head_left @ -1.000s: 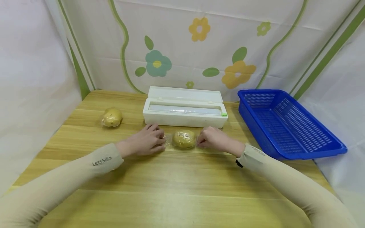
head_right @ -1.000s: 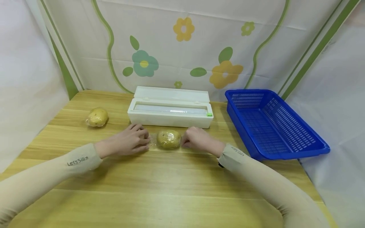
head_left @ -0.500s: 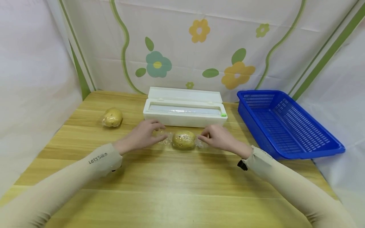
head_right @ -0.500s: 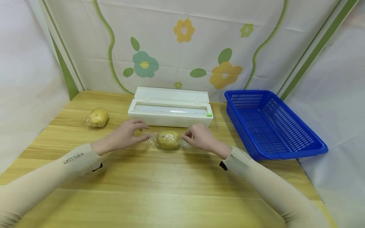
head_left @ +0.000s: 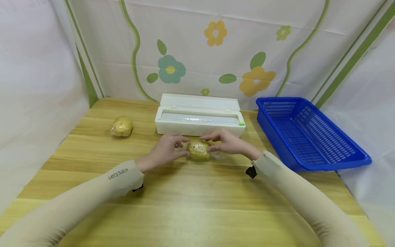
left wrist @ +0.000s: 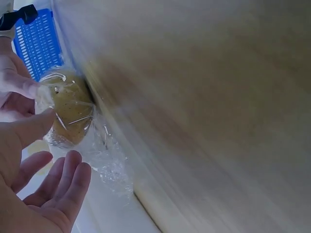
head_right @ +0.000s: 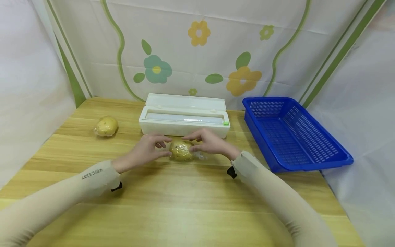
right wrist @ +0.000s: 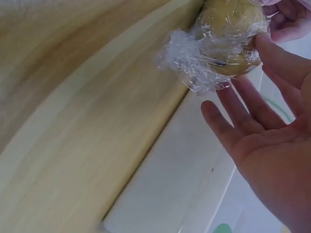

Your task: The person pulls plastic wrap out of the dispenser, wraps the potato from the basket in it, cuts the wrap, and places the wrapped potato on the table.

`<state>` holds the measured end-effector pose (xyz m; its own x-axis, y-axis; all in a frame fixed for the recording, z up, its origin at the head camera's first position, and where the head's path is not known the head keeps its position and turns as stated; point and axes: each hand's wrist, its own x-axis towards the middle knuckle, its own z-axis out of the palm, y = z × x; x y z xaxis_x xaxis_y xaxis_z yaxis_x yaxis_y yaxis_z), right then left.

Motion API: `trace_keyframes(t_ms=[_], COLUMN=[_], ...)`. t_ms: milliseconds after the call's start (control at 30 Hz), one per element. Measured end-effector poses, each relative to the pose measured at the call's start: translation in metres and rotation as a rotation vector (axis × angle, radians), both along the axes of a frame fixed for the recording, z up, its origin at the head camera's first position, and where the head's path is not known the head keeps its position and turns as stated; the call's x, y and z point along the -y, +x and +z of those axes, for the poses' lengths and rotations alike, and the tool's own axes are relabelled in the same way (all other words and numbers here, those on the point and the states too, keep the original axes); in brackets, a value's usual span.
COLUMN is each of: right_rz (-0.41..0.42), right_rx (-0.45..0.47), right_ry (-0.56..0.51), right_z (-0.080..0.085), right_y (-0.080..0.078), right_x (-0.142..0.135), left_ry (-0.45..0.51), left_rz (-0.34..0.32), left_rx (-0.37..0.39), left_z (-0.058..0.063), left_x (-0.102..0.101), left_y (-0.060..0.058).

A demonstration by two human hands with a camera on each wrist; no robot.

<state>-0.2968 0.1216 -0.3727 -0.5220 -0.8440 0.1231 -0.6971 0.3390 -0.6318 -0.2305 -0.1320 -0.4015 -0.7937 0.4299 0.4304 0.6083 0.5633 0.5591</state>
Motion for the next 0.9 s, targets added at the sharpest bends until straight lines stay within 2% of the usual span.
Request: trace_keyframes(t_ms=[100,233,333,500,667,733,900], right_rz=[-0.013,-0.065,-0.162,-0.357,-0.459,-0.471,-0.452], right_rx=[0.084,0.136,0.117,0.147,0.069,0.017,-0.040], right_ry=[-0.025,-0.053,-0.038,-0.045,-0.082,-0.089,-0.087], right_z=[-0.007,-0.011,-0.011,-0.011,-0.014,-0.015,-0.016], right_y=[0.000,0.009,0.021,0.045,0.061,0.064,0.065], right_x=[0.000,0.002,0.003,0.004,0.004,0.003,0.000], left_ry=[0.013,0.022,0.028,0.027,-0.011,-0.032,-0.043], left_rz=[0.000,-0.004,-0.047,-0.173,-0.253,-0.262,-0.257], left_rx=[-0.004,-0.029,-0.028,0.027,0.070,0.065,0.033], left_z=[-0.003,-0.008,-0.009,-0.008,-0.003,-0.002,-0.002], left_x=[0.000,-0.001,-0.002,-0.004,-0.009,-0.011,-0.014], left_y=[-0.003,-0.007,-0.009,-0.017,-0.025,-0.026,-0.027])
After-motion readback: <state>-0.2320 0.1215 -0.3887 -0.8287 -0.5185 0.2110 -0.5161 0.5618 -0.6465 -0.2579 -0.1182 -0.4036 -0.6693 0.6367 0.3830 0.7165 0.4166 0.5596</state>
